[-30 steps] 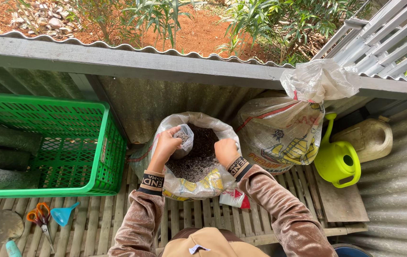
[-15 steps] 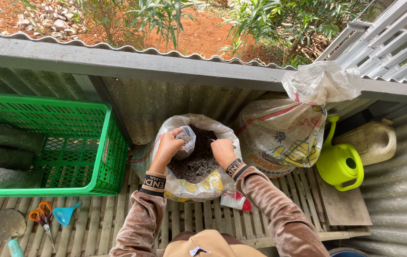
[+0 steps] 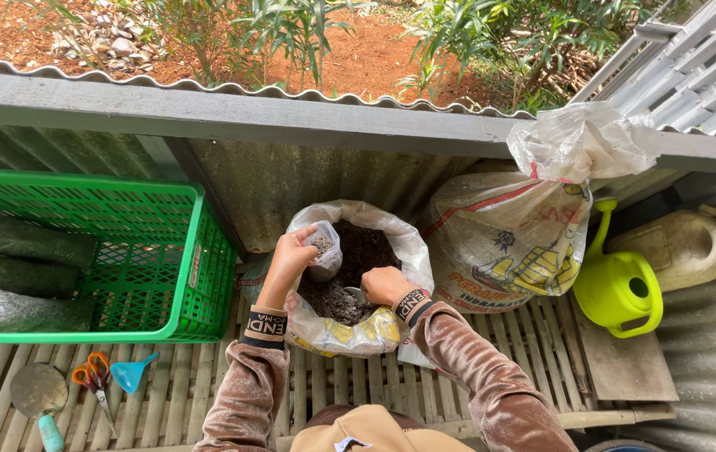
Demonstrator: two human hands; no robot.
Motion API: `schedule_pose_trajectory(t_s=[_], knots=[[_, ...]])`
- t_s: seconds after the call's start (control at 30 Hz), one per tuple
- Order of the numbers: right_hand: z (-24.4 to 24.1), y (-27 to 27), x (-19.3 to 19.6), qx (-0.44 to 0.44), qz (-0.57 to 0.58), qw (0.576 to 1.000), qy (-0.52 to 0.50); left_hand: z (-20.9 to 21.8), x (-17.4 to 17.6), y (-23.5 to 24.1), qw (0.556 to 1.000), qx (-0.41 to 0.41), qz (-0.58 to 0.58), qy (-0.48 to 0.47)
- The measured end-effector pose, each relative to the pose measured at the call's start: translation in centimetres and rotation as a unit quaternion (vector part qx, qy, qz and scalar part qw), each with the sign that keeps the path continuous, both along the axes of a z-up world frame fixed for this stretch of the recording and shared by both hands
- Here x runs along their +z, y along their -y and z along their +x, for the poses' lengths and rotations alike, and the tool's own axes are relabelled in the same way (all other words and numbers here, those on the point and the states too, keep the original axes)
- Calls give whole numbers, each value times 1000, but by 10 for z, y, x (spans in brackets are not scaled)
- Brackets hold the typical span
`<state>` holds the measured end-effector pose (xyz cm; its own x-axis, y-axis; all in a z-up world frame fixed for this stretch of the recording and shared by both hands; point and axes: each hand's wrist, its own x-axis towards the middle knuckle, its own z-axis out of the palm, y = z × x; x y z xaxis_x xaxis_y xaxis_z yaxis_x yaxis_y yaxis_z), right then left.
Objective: The person scoops soil from a large sack into small transparent plastic pouches using a white scoop. They then place the filled pouches into a green basket. The person repeats this process multiple times.
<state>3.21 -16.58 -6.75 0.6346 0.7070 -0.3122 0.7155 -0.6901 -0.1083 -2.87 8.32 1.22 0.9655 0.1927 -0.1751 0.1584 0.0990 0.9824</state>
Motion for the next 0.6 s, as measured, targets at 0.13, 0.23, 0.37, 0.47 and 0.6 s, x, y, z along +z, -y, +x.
schedule_pose_trajectory(t_s=[0.13,0.23,0.37,0.47,0.6], knots=[[-4,5,26,-14,27,997,-68,5,6,9,1000,8,12,-12],[2,7,49,-32,51,988,-145,7,10,9,1000,-8,27,-13],[2,16,78,-47,80,982,-165,7,10,7,1000,-22,15,-11],[2,27,98,-84,70,975,-191,4,7,4,999,-30,11,-20],[5,51,121,-134,138,949,-249,4,3,6,999,-47,5,-22]])
